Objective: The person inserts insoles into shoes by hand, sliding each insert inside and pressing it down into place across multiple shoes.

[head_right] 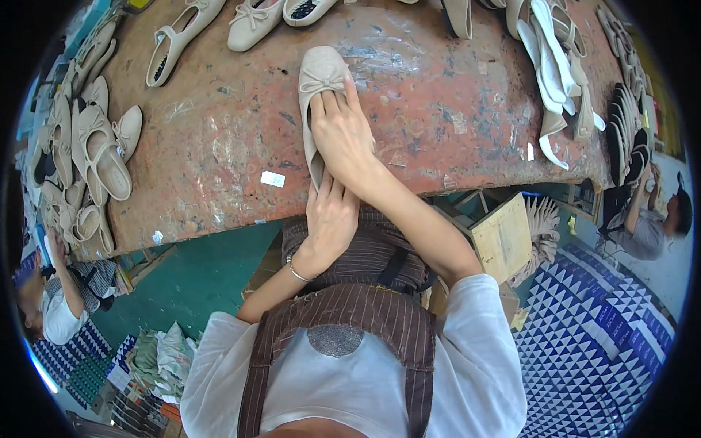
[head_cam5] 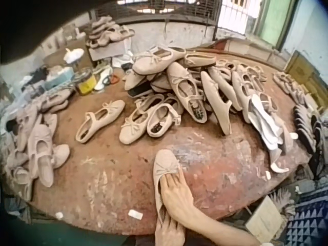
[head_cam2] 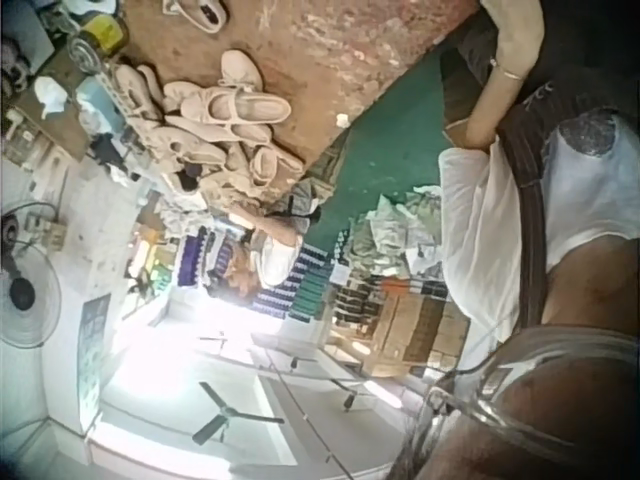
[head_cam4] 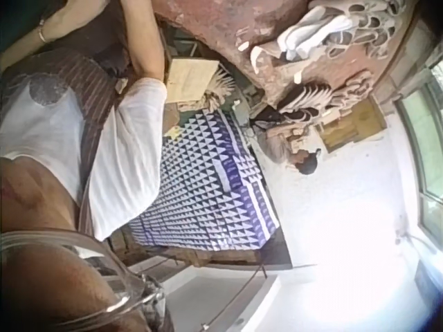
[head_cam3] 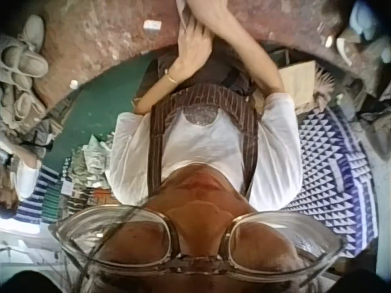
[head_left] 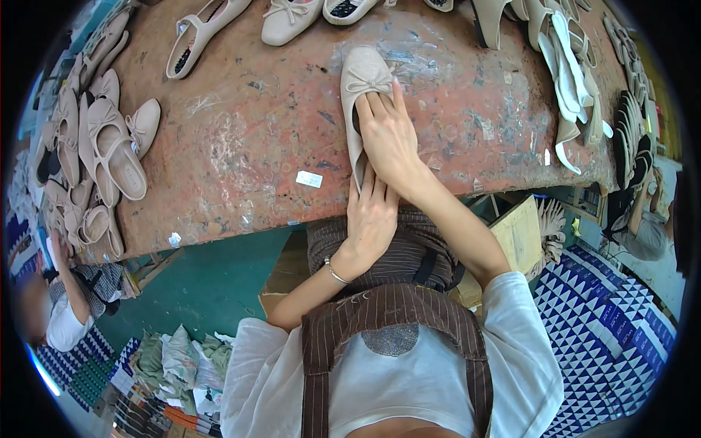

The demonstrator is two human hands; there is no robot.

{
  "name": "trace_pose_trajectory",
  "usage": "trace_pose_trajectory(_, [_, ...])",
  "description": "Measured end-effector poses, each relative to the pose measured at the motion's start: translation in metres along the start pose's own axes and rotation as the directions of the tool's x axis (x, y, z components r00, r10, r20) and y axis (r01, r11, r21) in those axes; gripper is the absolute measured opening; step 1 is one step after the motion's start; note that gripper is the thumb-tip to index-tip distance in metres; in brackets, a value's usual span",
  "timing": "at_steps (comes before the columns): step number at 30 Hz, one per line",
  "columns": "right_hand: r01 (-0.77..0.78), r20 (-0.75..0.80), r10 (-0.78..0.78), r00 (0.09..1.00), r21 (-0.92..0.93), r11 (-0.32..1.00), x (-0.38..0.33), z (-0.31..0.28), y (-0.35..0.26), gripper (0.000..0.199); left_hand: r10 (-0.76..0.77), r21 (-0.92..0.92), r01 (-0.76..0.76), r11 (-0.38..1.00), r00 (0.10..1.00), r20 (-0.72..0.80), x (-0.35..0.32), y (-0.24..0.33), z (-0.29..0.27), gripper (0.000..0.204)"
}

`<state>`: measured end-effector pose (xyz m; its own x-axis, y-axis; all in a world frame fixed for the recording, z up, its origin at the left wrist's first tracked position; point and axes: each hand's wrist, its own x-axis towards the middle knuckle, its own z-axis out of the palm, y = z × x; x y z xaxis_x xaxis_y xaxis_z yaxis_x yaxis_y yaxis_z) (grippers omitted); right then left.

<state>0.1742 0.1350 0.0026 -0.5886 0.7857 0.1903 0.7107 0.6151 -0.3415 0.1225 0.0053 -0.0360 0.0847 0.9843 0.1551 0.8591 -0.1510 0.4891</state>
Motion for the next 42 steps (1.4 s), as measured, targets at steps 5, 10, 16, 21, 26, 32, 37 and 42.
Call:
trace_pose_trajectory(5, [0.060, -0.013, -0.062, 0.998, -0.118, 0.991, -0.011, -0.017, -0.016, 0.048, 0.006, -0.063, -0.006, 0.998, 1.000, 0.003, -0.003, 0.001, 0.003, 0.050])
trace_pose_trajectory(10, [0.049, -0.096, -0.092, 0.991, -0.376, 0.925, -0.001, 0.019, 0.005, 0.035, 0.014, -0.035, -0.015, 0.999, 1.000, -0.018, 0.000, -0.001, 0.003, 0.041])
trace_pose_trajectory(16, [-0.035, 0.437, 0.120, 0.892, -0.198, 0.980, 0.030, 0.015, 0.007, 0.026, 0.021, 0.110, -0.013, 0.994, 0.997, -0.072, 0.006, 0.003, 0.001, 0.036])
trace_pose_trajectory(21, [0.034, 0.242, -0.188, 0.952, 0.528, 0.849, 0.008, -0.060, 0.059, 0.017, -0.071, -0.105, 0.054, 0.993, 0.983, -0.169, -0.030, -0.032, -0.021, 0.035])
trace_pose_trajectory(26, [-0.383, -0.659, 0.268, 0.703, -0.033, 0.923, -0.004, -0.128, 0.252, 0.036, -0.083, 0.058, 0.141, 0.988, 0.816, -0.573, -0.046, -0.134, -0.137, 0.036])
trace_pose_trajectory(32, [-0.732, -0.418, 0.602, 0.681, -0.344, 0.589, 0.026, -0.166, 0.371, 0.033, 0.018, 0.377, 0.555, 0.741, 0.546, -0.838, 0.083, -0.124, -0.206, 0.049])
trace_pose_trajectory(37, [-0.565, -0.689, 0.324, 0.649, -0.150, 0.811, 0.021, -0.210, 0.293, 0.020, -0.183, -0.615, 0.058, 0.787, 0.973, -0.143, 0.248, 0.010, -0.053, 0.078])
trace_pose_trajectory(42, [0.153, -0.316, 0.654, 0.687, 0.943, 0.295, -0.017, -0.241, 0.208, 0.037, -0.211, -0.274, 0.158, 0.949, 0.962, -0.174, 0.342, 0.077, 0.032, 0.090])
